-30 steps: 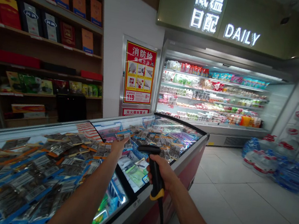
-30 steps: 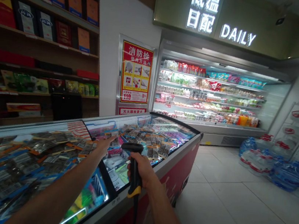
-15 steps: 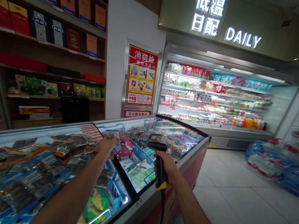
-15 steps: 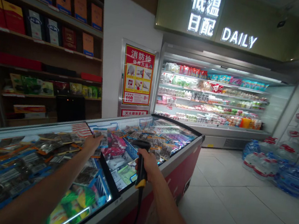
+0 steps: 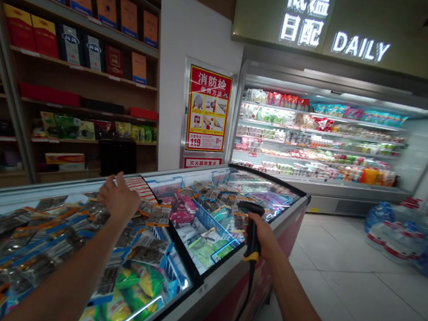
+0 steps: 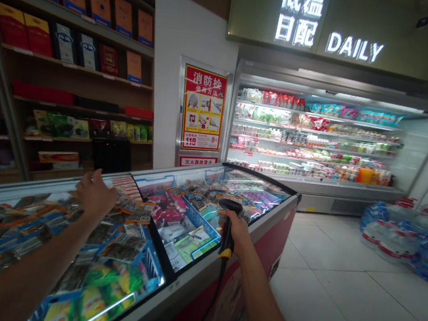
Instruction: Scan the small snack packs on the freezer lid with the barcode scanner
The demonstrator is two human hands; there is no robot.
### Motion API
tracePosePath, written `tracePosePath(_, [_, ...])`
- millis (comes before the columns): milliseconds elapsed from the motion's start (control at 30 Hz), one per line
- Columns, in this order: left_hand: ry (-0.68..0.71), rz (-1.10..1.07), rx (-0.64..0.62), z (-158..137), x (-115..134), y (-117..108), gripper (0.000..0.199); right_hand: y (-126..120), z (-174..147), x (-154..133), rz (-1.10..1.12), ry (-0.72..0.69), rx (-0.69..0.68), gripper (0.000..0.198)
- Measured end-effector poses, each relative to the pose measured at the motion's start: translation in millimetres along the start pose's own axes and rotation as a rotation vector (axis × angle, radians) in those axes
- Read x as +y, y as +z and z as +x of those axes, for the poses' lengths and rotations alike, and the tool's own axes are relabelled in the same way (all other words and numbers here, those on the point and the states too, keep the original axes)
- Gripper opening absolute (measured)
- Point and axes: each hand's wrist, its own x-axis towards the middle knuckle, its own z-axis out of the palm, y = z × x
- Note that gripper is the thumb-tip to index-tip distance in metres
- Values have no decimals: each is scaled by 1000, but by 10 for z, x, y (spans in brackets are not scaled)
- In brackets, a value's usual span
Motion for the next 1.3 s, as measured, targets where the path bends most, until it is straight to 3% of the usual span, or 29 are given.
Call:
tracePosePath(100, [193,-72,-139,-268,462,170,50,-176,15,-30,11,8,60,23])
tracePosePath(267, [405,-213,-605,-1020,1312,525,48,-463,74,-36,28,20,131,25])
tracePosePath(367, [495,-244,-817,-1474,1668,671,47,-604,90,-32,44,21,147,25])
tracePosePath(467, [507,-254,-891,-1783,1880,756,44,-696,76,-33,44,3,158,25])
tracePosePath(600, [441,-288,-895,-1971,2023,819,44,-724,45,-33,27,17,164,26])
tracePosePath(733, [357,-382,-918,-1949,2034,883,49,-667,21,-30,18,35,154,27])
tracePosePath(833, [287,-460,-951,-1769,1907,951,48,-574,-11,-24,3,46,123,26])
tracePosePath(1133, [-40,-805,-870,-1017,1047,963,48,-58,-172,54,65,220,-169,24])
tracePosePath(1300, [-120,-919,-806,-824,802,858,53,179,-224,113,57,225,-278,24])
